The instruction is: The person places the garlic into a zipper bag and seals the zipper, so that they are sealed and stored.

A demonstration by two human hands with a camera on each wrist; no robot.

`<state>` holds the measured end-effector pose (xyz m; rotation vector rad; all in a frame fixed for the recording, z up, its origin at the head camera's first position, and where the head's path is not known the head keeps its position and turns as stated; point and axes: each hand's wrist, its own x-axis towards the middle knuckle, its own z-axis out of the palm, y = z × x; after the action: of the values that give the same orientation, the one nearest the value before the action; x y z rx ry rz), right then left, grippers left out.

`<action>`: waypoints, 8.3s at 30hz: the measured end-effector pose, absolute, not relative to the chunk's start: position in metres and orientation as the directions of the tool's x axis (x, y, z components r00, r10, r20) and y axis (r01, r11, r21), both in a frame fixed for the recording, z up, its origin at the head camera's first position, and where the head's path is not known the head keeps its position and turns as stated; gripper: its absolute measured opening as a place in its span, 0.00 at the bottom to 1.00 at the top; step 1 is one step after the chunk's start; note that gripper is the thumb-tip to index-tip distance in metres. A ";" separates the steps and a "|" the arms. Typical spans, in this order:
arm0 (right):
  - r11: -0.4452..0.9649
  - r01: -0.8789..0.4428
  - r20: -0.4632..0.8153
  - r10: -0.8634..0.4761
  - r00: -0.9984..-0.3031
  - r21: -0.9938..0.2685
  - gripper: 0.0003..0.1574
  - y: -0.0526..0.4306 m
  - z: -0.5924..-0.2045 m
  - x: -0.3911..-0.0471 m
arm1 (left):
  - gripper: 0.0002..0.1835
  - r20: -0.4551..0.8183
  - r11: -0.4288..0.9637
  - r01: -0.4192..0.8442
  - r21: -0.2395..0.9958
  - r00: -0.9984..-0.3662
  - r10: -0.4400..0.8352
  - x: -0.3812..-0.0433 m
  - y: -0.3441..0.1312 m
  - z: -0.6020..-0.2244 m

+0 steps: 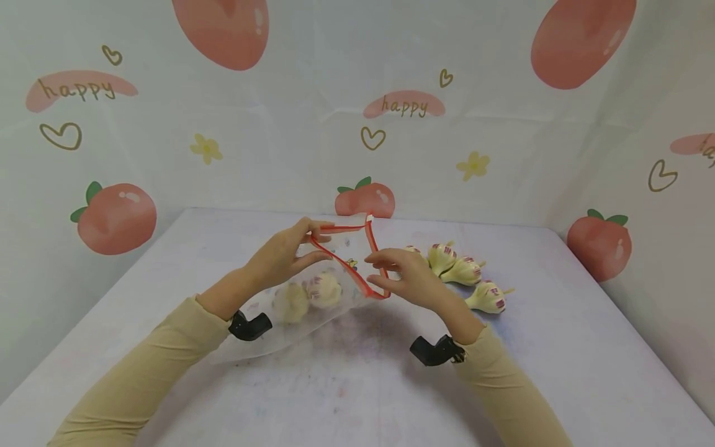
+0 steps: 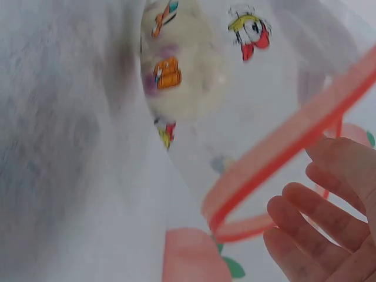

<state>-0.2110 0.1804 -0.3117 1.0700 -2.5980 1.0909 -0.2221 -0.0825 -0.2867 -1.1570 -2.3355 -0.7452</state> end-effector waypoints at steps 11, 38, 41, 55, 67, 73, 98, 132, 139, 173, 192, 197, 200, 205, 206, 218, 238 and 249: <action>0.556 -0.648 0.429 -0.486 -0.762 -0.521 0.18 0.207 -0.312 -0.212 | 0.20 0.586 0.489 0.823 0.288 -0.556 0.589 -0.223 -0.086 -0.290; 0.766 -0.389 0.290 -0.273 -0.917 -0.511 0.24 0.300 -0.312 -0.211 | 0.21 0.563 0.504 0.814 0.288 -0.570 0.599 -0.221 -0.088 -0.294; 0.782 -0.357 0.256 -0.258 -0.932 -0.511 0.25 0.307 -0.314 -0.209 | 0.19 0.556 0.505 0.810 0.299 -0.578 0.597 -0.220 -0.090 -0.295; 0.846 -0.198 0.023 -0.215 -0.976 -0.495 0.37 0.340 -0.318 -0.201 | 0.18 0.536 0.524 0.791 0.317 -0.605 0.589 -0.217 -0.090 -0.296; 0.862 -0.154 -0.103 -0.230 -0.968 -0.482 0.41 0.354 -0.325 -0.201 | 0.17 0.552 0.512 0.802 0.309 -0.589 0.590 -0.218 -0.089 -0.296; 0.857 -0.153 -0.155 -0.260 -0.953 -0.493 0.40 0.354 -0.328 -0.201 | 0.16 0.575 0.491 0.822 0.288 -0.559 0.597 -0.219 -0.089 -0.296; 0.868 -0.152 -0.116 -0.232 -0.966 -0.473 0.38 0.354 -0.332 -0.200 | 0.17 0.598 0.486 0.834 0.262 -0.536 0.597 -0.219 -0.088 -0.298; 0.827 -0.217 0.039 -0.230 -0.972 -0.518 0.37 0.320 -0.300 -0.195 | 0.16 0.586 0.497 0.819 0.285 -0.559 0.586 -0.218 -0.087 -0.298; 0.818 -0.255 0.080 -0.250 -0.965 -0.516 0.36 0.309 -0.295 -0.196 | 0.16 0.585 0.497 0.818 0.289 -0.562 0.585 -0.218 -0.087 -0.298; 0.718 -0.391 0.253 -0.298 -0.920 -0.576 0.35 0.253 -0.276 -0.190 | 0.19 0.666 0.453 0.854 0.255 -0.495 0.559 -0.221 -0.087 -0.286; 0.634 -0.471 0.323 -0.343 -0.882 -0.614 0.34 0.227 -0.273 -0.185 | 0.17 0.676 0.440 0.858 0.265 -0.491 0.550 -0.221 -0.086 -0.277; 0.635 -0.491 0.328 -0.366 -0.871 -0.596 0.34 0.220 -0.275 -0.186 | 0.17 0.676 0.434 0.860 0.268 -0.489 0.552 -0.221 -0.086 -0.278; 0.623 -0.509 0.338 -0.382 -0.860 -0.594 0.34 0.216 -0.277 -0.188 | 0.18 0.670 0.433 0.860 0.272 -0.492 0.556 -0.222 -0.085 -0.278; 0.589 -0.535 0.350 -0.407 -0.844 -0.606 0.34 0.210 -0.281 -0.190 | 0.18 0.664 0.432 0.859 0.275 -0.494 0.561 -0.222 -0.084 -0.279; 0.584 -0.540 0.353 -0.411 -0.841 -0.606 0.34 0.209 -0.281 -0.190 | 0.18 0.663 0.432 0.858 0.277 -0.496 0.561 -0.222 -0.084 -0.279; 0.585 -0.583 0.352 -0.468 -0.811 -0.564 0.35 0.198 -0.285 -0.194 | 0.18 0.651 0.434 0.853 0.290 -0.508 0.564 -0.223 -0.083 -0.281; 0.578 -0.594 0.305 -0.522 -0.796 -0.560 0.32 0.188 -0.291 -0.197 | 0.19 0.663 0.429 0.861 0.272 -0.491 0.566 -0.223 -0.082 -0.282; 0.591 -0.612 0.310 -0.537 -0.785 -0.526 0.31 0.183 -0.295 -0.199 | 0.20 0.642 0.456 0.851 0.262 -0.506 0.576 -0.221 -0.082 -0.282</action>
<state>-0.1990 0.1826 -0.2947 0.9770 -2.6947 0.9601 -0.2212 -0.0815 -0.2818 -1.1920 -2.2422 -0.7866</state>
